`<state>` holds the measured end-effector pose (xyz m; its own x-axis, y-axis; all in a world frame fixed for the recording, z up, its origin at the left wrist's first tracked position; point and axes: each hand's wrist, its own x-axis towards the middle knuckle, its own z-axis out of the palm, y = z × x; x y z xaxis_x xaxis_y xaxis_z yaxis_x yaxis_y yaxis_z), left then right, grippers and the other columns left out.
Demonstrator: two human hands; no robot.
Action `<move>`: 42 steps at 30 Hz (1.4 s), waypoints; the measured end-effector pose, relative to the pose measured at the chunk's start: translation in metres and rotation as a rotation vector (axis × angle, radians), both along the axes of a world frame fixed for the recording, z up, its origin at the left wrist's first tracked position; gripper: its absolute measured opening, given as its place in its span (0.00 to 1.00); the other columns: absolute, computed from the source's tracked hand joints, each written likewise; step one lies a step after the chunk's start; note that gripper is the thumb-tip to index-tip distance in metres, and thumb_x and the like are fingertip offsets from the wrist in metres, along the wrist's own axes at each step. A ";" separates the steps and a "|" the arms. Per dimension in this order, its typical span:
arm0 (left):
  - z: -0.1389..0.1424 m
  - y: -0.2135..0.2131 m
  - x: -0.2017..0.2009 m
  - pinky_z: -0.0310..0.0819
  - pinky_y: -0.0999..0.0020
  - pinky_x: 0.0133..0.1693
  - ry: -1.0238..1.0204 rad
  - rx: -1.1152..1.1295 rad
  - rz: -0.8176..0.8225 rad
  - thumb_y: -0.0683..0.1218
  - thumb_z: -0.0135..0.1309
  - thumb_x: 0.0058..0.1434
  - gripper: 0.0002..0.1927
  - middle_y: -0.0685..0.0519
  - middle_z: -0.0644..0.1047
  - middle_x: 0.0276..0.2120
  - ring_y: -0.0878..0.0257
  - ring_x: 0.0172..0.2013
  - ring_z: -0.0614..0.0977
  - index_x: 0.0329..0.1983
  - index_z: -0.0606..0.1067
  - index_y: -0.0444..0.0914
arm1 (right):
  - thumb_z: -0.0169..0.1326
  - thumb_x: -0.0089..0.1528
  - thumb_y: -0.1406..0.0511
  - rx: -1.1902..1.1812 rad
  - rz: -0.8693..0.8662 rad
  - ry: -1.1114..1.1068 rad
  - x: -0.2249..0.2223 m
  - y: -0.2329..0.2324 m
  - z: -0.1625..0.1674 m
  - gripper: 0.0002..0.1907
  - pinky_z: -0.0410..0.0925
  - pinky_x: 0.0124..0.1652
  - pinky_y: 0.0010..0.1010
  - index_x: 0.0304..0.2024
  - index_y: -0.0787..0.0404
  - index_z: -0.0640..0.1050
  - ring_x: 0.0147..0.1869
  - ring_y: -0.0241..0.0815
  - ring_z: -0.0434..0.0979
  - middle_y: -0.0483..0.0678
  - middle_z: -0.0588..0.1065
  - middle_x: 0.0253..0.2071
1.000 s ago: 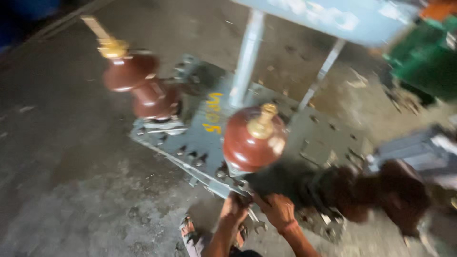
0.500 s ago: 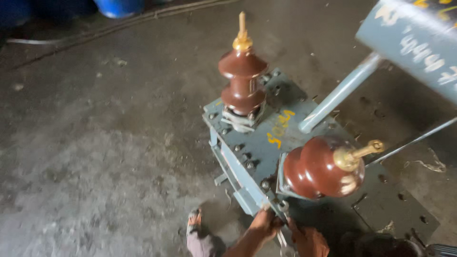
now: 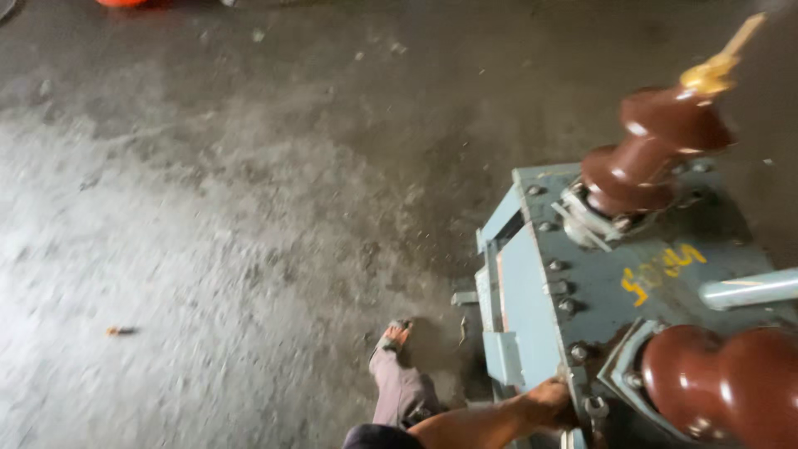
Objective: The person uses two wrenches to tighten bolts on the base of a large electrical insulator assembly. They repeatedly reposition the wrenches and apply force to secure the components.
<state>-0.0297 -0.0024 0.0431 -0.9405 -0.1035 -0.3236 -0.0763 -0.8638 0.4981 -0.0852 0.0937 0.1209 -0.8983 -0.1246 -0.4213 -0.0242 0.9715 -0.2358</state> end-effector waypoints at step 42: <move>-0.032 0.039 -0.029 0.80 0.63 0.35 -0.215 0.349 0.068 0.48 0.43 0.73 0.11 0.51 0.80 0.40 0.59 0.35 0.83 0.53 0.73 0.41 | 0.48 0.59 0.36 -0.189 0.028 0.103 0.018 0.088 0.042 0.37 0.71 0.36 0.45 0.18 0.58 0.83 0.30 0.56 0.81 0.53 0.77 0.19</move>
